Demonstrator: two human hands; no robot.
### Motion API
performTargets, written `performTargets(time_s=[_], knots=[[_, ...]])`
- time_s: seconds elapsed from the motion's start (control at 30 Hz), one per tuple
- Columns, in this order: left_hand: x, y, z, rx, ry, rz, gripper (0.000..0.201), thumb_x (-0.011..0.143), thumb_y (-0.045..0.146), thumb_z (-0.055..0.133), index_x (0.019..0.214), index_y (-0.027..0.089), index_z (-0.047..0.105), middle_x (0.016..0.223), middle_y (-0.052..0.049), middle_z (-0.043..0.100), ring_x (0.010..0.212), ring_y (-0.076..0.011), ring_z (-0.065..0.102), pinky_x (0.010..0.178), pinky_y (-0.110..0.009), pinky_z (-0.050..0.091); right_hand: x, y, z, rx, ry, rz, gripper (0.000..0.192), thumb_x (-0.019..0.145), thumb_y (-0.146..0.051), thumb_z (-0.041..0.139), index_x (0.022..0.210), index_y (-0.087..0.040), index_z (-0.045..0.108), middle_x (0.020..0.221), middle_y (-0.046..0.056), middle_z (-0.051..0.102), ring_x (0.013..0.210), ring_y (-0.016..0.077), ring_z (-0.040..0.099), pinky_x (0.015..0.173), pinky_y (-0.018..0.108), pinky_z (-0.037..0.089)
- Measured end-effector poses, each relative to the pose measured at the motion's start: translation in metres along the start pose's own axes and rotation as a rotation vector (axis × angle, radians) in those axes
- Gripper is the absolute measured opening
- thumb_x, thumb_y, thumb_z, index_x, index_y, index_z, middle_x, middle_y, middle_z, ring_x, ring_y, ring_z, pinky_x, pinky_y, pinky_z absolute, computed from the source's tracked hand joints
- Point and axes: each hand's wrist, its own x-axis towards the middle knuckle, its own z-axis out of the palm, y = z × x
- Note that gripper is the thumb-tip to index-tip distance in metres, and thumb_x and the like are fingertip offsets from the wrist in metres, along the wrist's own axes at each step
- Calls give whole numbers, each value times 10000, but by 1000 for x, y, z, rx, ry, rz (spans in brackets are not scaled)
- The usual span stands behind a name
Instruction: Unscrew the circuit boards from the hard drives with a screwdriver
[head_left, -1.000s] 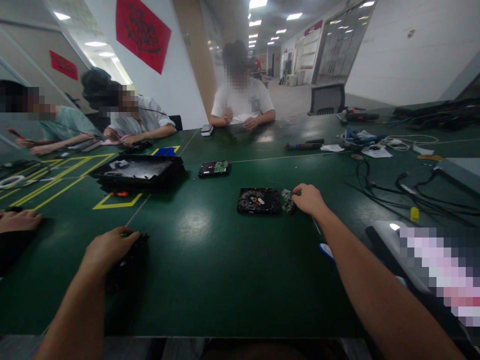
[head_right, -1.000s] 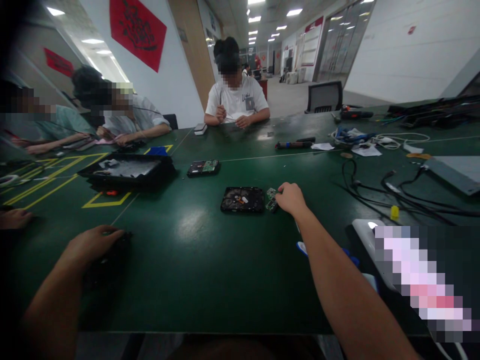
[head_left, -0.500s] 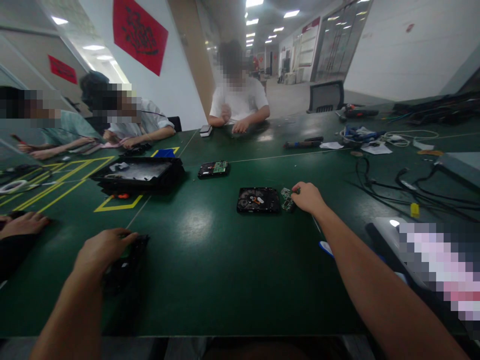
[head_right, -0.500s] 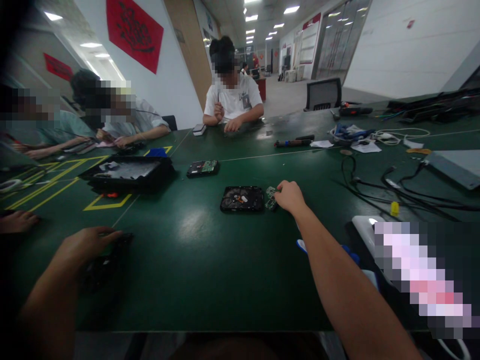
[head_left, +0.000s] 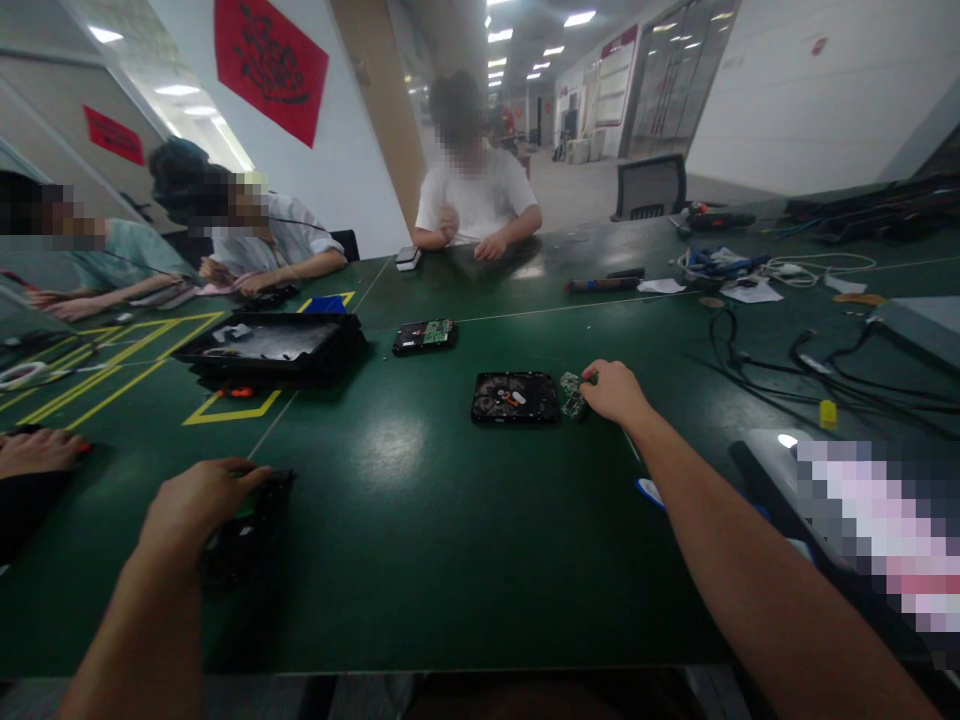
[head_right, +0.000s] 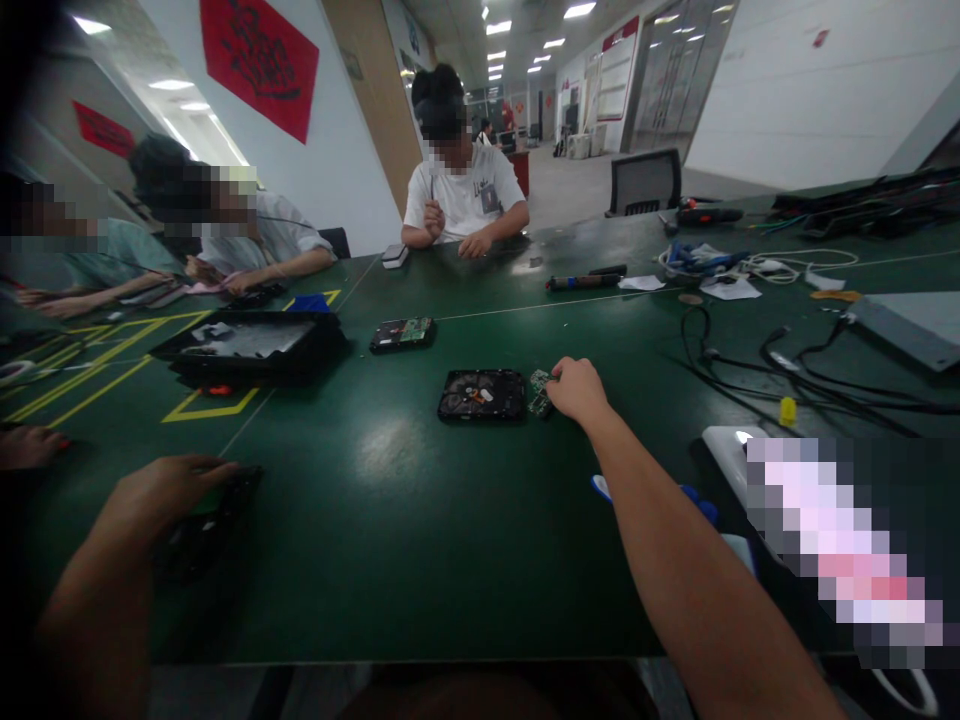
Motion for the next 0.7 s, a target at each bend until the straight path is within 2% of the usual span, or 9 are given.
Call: performTargets(time_s=[0.23,0.4,0.7], knots=[[4,3,-3,8,-29,37,659,922,698,474,1304,238,749,1272,-116,769,1089,-356,722,820,-349,520,-1,-3,-2,-8,-13,22,328,935,-272,655,1228,-156,746,1297,187,647,1069,266,676,937,363,523],[4,8,-6,-9,-32,93,613,935,643,499,1299,224,759,1259,-120,774,1099,-373,715,860,-374,522,-1,-4,-1,-19,9,8,305,927,-262,658,1192,-149,759,1257,191,669,1074,277,678,961,376,526],[-7,46,-14,48,-9,161,586,955,594,505,1293,194,769,1200,-143,787,1104,-394,722,865,-386,531,-2,-6,-3,-17,0,12,323,932,-257,655,1221,-148,751,1285,194,650,1078,272,676,976,388,532]])
